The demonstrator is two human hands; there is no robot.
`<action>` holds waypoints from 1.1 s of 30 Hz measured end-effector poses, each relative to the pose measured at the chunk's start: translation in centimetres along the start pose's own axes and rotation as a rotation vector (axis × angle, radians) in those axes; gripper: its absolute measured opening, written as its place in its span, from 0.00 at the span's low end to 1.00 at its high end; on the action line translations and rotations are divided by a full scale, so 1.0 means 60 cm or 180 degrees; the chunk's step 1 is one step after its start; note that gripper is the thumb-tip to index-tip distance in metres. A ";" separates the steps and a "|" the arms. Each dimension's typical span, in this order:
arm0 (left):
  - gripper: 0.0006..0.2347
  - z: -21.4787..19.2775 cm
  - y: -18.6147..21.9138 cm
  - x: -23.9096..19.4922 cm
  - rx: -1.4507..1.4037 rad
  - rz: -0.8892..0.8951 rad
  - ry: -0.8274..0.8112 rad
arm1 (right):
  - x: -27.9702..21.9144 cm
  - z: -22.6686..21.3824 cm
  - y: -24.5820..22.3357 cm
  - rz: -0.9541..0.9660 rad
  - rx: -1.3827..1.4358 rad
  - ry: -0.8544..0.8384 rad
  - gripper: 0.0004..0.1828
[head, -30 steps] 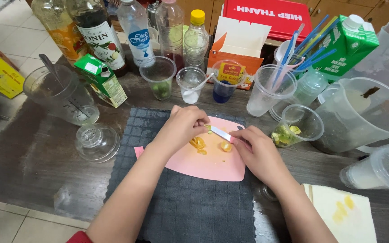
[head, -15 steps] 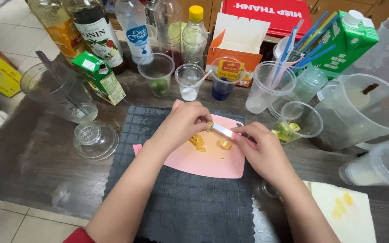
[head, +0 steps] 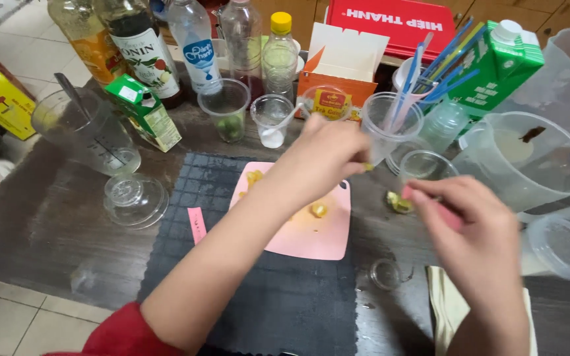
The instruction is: Using a small knife to peel and remove seeds from citrus fruit segments on a cutting board.
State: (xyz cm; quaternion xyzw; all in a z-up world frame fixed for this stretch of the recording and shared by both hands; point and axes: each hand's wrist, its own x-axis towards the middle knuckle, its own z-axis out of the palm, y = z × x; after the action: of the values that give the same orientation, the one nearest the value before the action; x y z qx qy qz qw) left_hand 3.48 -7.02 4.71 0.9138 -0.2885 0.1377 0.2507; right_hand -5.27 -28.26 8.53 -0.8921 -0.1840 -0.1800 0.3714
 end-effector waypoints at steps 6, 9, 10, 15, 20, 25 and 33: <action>0.04 0.031 0.067 0.091 0.0033 0.0151 0.0022 | -0.015 -0.054 0.033 0.0437 -0.0238 0.0525 0.05; 0.06 0.059 0.078 0.122 0.0123 0.0143 0.0018 | -0.017 -0.063 0.033 0.0714 -0.0155 0.0706 0.04; 0.06 0.059 0.082 0.126 0.0124 0.0157 0.0016 | -0.016 -0.066 0.034 0.0718 -0.0157 0.0720 0.04; 0.05 0.076 0.082 0.137 0.0337 -0.0078 -0.0185 | -0.018 -0.075 0.053 0.0762 -0.0241 0.0885 0.03; 0.07 0.054 0.099 0.127 0.0107 -0.0226 -0.0530 | -0.017 -0.076 0.069 0.0643 -0.0360 0.0845 0.02; 0.07 0.055 0.108 0.123 -0.0015 -0.0005 -0.0363 | -0.017 -0.074 0.072 0.0350 -0.0340 0.0821 0.02; 0.07 0.100 0.090 0.129 0.0279 -0.0129 0.0159 | -0.019 -0.076 0.081 0.0351 -0.0285 0.0861 0.03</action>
State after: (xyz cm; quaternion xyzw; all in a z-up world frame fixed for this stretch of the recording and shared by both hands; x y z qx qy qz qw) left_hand 7.04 -17.62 4.77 0.9258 -0.2573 0.1679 0.2202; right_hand -4.85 -35.03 8.11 -0.8841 -0.0749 -0.2859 0.3620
